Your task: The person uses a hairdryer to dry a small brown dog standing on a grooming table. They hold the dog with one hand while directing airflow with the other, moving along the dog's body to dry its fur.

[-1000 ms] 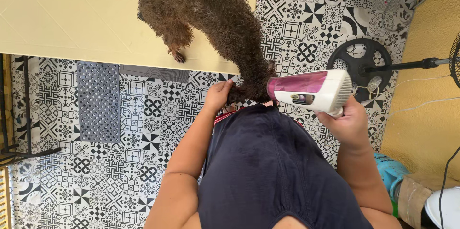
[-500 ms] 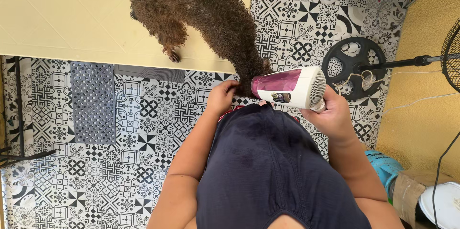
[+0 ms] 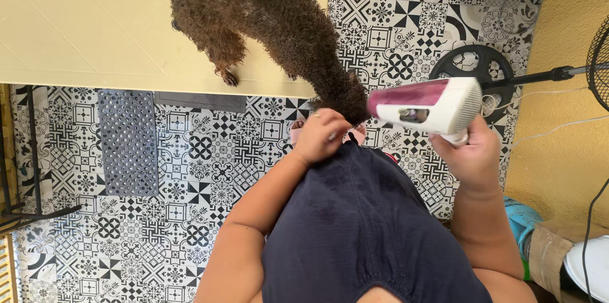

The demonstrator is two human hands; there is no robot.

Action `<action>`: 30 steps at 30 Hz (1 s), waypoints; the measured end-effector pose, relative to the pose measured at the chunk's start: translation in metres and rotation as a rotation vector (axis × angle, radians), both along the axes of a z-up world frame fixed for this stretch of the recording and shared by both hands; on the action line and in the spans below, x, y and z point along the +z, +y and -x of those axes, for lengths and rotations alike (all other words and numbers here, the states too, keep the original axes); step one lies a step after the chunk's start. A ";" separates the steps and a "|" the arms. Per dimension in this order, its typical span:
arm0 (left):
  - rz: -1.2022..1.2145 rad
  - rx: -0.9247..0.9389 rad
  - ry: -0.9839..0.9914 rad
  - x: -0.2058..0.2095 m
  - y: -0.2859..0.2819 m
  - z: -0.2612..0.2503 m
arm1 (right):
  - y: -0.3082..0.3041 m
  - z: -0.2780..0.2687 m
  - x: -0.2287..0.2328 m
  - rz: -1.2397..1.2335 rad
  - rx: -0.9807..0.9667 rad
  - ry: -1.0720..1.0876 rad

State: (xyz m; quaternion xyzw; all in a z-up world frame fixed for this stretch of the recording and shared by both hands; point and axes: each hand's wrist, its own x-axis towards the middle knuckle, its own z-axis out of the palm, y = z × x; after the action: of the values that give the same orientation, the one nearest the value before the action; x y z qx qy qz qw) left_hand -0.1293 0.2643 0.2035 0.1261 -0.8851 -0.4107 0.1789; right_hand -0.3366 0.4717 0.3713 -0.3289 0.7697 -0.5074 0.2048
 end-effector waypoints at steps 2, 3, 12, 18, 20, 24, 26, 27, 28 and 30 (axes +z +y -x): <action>0.223 -0.176 -0.002 -0.007 0.009 0.013 | 0.007 0.006 0.003 0.038 -0.036 -0.073; 0.334 -0.264 0.000 -0.011 0.008 0.021 | 0.010 0.008 0.004 0.057 -0.055 -0.107; 0.990 -0.284 -0.396 -0.007 -0.088 0.093 | 0.042 0.006 0.008 0.068 -0.161 -0.003; 0.827 -0.406 -1.125 -0.006 -0.050 0.164 | 0.042 -0.002 -0.003 0.017 -0.204 -0.001; 0.534 -0.383 -1.097 -0.026 -0.043 0.182 | 0.043 -0.005 -0.004 0.047 -0.188 -0.044; -0.259 -0.183 -0.559 -0.065 -0.060 0.192 | 0.043 -0.005 -0.006 0.082 -0.203 -0.037; -0.676 -0.160 -0.344 -0.074 -0.072 0.185 | 0.042 -0.005 -0.009 0.076 -0.259 0.020; -0.797 -0.169 -0.272 -0.076 -0.076 0.181 | 0.042 -0.005 -0.011 0.071 -0.285 0.047; -0.917 -0.177 -0.198 -0.076 -0.079 0.176 | 0.041 -0.005 -0.013 0.108 -0.290 0.022; -0.867 -0.126 -0.226 -0.072 -0.080 0.170 | 0.038 -0.004 -0.016 0.179 -0.293 -0.027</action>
State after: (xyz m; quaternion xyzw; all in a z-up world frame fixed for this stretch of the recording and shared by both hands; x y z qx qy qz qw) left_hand -0.2995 0.1844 0.1310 0.1792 -0.6512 -0.7374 -0.0138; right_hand -0.3324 0.5099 0.3557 -0.2232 0.7583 -0.6028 0.1086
